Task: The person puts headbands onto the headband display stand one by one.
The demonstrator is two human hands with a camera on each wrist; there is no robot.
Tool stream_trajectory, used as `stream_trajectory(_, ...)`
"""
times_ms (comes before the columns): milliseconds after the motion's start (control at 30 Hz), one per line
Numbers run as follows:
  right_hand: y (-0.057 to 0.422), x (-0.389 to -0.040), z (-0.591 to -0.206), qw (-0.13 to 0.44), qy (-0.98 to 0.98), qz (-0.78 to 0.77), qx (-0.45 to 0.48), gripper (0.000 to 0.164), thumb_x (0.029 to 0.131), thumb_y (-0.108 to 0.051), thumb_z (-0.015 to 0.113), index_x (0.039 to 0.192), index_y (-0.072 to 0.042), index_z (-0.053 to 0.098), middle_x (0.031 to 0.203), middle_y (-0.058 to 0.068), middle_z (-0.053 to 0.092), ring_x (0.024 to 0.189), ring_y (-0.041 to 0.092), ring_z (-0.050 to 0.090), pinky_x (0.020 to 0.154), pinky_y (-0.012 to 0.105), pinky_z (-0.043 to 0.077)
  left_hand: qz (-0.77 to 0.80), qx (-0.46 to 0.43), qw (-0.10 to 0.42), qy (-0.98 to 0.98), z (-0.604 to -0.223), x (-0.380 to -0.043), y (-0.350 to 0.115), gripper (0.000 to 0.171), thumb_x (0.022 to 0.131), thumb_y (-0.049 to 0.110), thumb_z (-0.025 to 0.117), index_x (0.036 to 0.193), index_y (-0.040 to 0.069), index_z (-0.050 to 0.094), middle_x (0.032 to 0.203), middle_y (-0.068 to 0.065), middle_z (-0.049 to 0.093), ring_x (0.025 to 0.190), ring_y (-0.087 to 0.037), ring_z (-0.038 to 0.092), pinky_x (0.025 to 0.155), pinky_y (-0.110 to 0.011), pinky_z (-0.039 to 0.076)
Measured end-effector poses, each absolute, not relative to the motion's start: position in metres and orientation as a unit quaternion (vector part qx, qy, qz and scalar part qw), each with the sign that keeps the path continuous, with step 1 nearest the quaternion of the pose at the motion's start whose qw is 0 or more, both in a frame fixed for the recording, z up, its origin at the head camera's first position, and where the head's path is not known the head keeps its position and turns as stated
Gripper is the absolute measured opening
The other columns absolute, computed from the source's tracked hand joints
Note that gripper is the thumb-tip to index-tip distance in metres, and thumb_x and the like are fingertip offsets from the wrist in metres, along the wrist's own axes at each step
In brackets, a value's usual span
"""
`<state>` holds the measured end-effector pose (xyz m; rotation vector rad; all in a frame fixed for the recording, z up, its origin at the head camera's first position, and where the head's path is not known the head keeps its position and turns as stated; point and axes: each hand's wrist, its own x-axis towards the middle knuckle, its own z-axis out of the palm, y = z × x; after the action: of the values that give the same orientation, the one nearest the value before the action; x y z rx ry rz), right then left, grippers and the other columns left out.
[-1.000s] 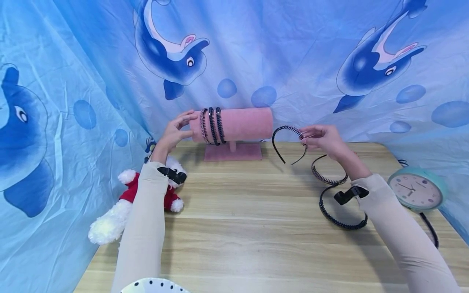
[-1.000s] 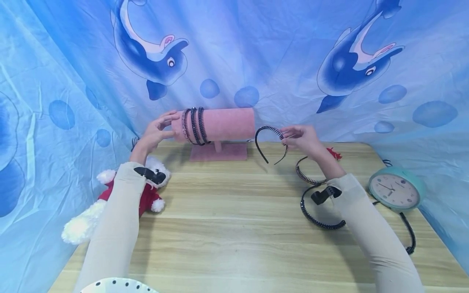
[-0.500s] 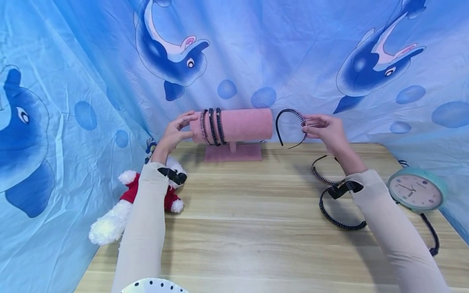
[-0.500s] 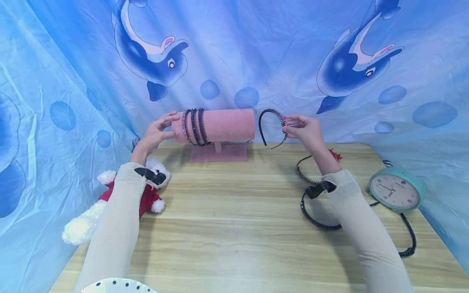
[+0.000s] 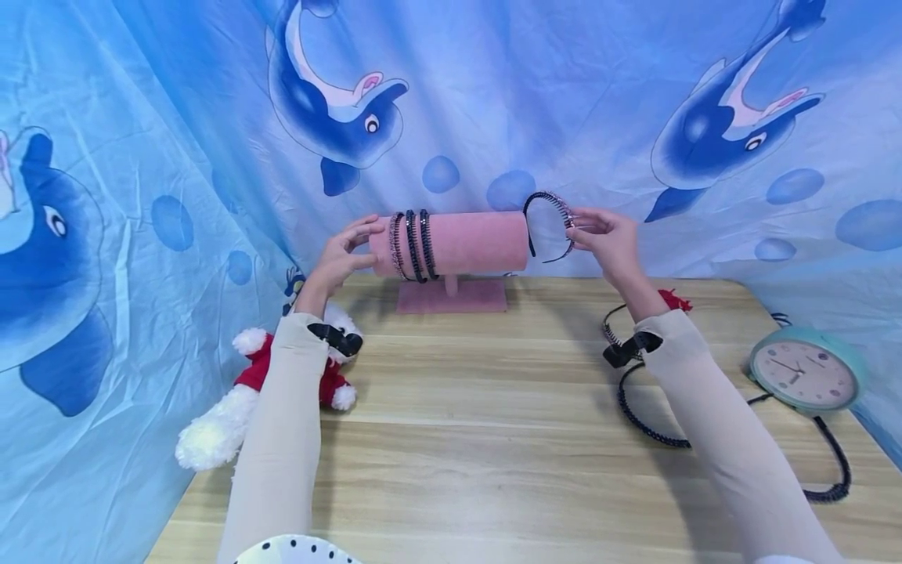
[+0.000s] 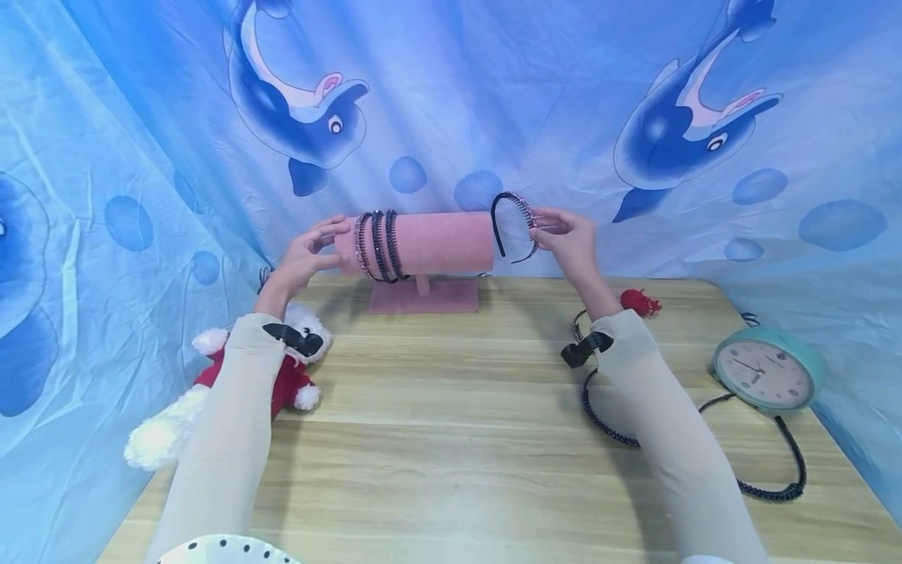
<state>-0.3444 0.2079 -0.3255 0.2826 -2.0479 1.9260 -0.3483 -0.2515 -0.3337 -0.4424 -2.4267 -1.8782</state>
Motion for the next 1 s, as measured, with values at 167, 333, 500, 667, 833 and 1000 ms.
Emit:
stream_trajectory(167, 0.200, -0.355, -0.329, 0.189, -0.735, 0.641, 0.114, 0.036, 0.089, 0.000, 0.076, 0.125, 0.000, 0.071, 0.097, -0.001, 0.077, 0.083, 0.003, 0.072, 0.074, 0.019, 0.061, -0.605, -0.142, 0.020, -0.783, -0.334, -0.348, -0.251, 0.058, 0.087, -0.010, 0.067, 0.143, 0.001, 0.055, 0.165, 0.004, 0.035, 0.145, -0.025, 0.040, 0.090, -0.016, 0.052)
stream_trajectory(333, 0.190, -0.362, -0.334, 0.202, -0.750, 0.618, 0.124, 0.033, 0.088, 0.000, 0.076, 0.121, 0.000, 0.073, 0.099, 0.006, 0.078, 0.085, 0.009, 0.075, 0.073, 0.016, 0.060, -0.604, -0.144, 0.023, -0.784, -0.336, -0.350, -0.251, 0.059, 0.087, -0.009, 0.068, 0.143, 0.001, 0.056, 0.164, 0.005, 0.036, 0.145, -0.025, 0.041, 0.092, -0.016, 0.052)
stream_trajectory(500, 0.181, -0.364, -0.339, 0.187, -0.759, 0.608, 0.140, 0.033, 0.087, 0.005, 0.075, 0.120, 0.004, 0.072, 0.105, 0.018, 0.077, 0.082, 0.008, 0.074, 0.071, 0.016, 0.060, -0.601, -0.143, 0.024, -0.786, -0.336, -0.350, -0.251, 0.059, 0.087, -0.009, 0.068, 0.143, 0.002, 0.056, 0.164, 0.005, 0.036, 0.145, -0.026, 0.041, 0.094, -0.018, 0.051)
stream_trajectory(667, 0.172, -0.362, -0.345, 0.156, -0.750, 0.628, 0.139, 0.034, 0.086, 0.007, 0.074, 0.120, 0.006, 0.071, 0.099, 0.017, 0.078, 0.077, 0.003, 0.072, 0.070, 0.024, 0.063, -0.600, -0.143, 0.026, -0.786, -0.336, -0.350, -0.251, 0.059, 0.086, -0.010, 0.068, 0.143, 0.001, 0.056, 0.164, 0.004, 0.036, 0.145, -0.026, 0.041, 0.095, -0.019, 0.051)
stream_trajectory(833, 0.164, -0.359, -0.349, 0.144, -0.734, 0.650, 0.135, 0.036, 0.085, 0.004, 0.076, 0.120, 0.006, 0.071, 0.091, 0.007, 0.079, 0.077, 0.006, 0.073, 0.069, 0.029, 0.064, -0.598, -0.143, 0.025, -0.788, -0.335, -0.350, -0.251, 0.059, 0.086, -0.010, 0.068, 0.143, 0.002, 0.055, 0.165, 0.004, 0.035, 0.146, -0.027, 0.040, 0.093, -0.018, 0.052)
stream_trajectory(1000, 0.155, -0.354, -0.353, 0.158, -0.728, 0.655, 0.125, 0.037, 0.086, 0.002, 0.077, 0.122, 0.004, 0.070, 0.088, 0.003, 0.077, 0.074, 0.004, 0.071, 0.069, 0.032, 0.064, -0.603, -0.142, 0.023, -0.785, -0.334, -0.349, -0.251, 0.059, 0.087, -0.010, 0.067, 0.144, 0.001, 0.055, 0.165, 0.004, 0.034, 0.147, -0.027, 0.039, 0.090, -0.016, 0.052)
